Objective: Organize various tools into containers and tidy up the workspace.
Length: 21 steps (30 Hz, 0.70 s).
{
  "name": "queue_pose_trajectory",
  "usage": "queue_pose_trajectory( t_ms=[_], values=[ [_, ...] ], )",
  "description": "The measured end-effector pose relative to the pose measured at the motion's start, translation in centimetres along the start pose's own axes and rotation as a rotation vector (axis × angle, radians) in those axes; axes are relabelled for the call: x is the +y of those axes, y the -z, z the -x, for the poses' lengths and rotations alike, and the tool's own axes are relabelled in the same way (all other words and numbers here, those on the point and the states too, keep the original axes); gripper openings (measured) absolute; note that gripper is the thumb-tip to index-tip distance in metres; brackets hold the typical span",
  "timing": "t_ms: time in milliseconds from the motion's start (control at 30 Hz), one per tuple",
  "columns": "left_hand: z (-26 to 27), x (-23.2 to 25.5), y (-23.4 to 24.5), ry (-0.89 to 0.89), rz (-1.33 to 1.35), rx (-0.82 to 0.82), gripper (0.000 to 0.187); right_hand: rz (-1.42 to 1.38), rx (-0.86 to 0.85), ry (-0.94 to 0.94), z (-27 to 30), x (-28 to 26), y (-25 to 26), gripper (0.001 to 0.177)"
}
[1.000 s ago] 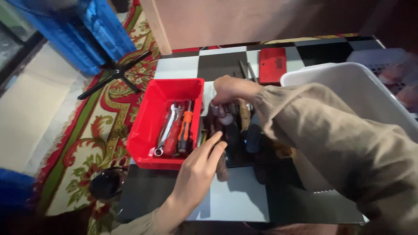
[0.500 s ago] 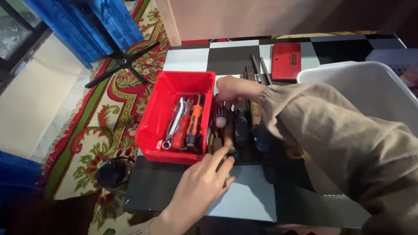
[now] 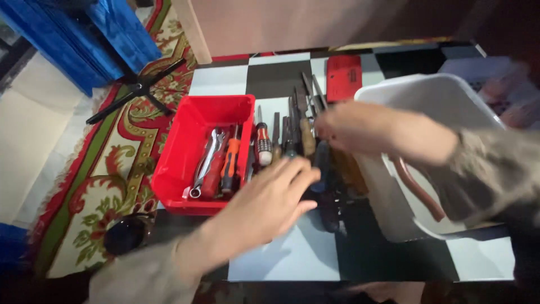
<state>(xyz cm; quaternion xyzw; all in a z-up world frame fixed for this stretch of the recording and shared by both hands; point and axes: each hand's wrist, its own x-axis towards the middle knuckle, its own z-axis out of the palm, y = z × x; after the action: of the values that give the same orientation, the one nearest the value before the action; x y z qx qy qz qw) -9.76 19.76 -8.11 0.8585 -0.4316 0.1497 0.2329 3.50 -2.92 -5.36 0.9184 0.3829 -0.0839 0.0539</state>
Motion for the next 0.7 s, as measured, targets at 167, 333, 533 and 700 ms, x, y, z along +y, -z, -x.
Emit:
queue_pose_trajectory(
  t_ms=[167,333,533,700],
  values=[
    [-3.7,-2.4,-2.9,-0.014,-0.091,-0.177,0.069,0.267,-0.152,0.025,3.9,-3.1,-0.6,0.031],
    [-4.3,-2.9,-5.2,-0.003,-0.231,-0.248,0.063,0.356,-0.151,0.031,5.4,-3.3,-1.5,0.034],
    [-4.2,-3.3,-5.6,-0.026,-0.408,-0.113,0.032,0.118,-0.107,-0.136,5.5,-5.1,1.0,0.039],
    [-5.6,-1.6,-1.9,-0.069,-0.389,0.120,0.041,-0.059,0.056,-0.184,5.7,-5.7,2.6,0.066]
  ],
)
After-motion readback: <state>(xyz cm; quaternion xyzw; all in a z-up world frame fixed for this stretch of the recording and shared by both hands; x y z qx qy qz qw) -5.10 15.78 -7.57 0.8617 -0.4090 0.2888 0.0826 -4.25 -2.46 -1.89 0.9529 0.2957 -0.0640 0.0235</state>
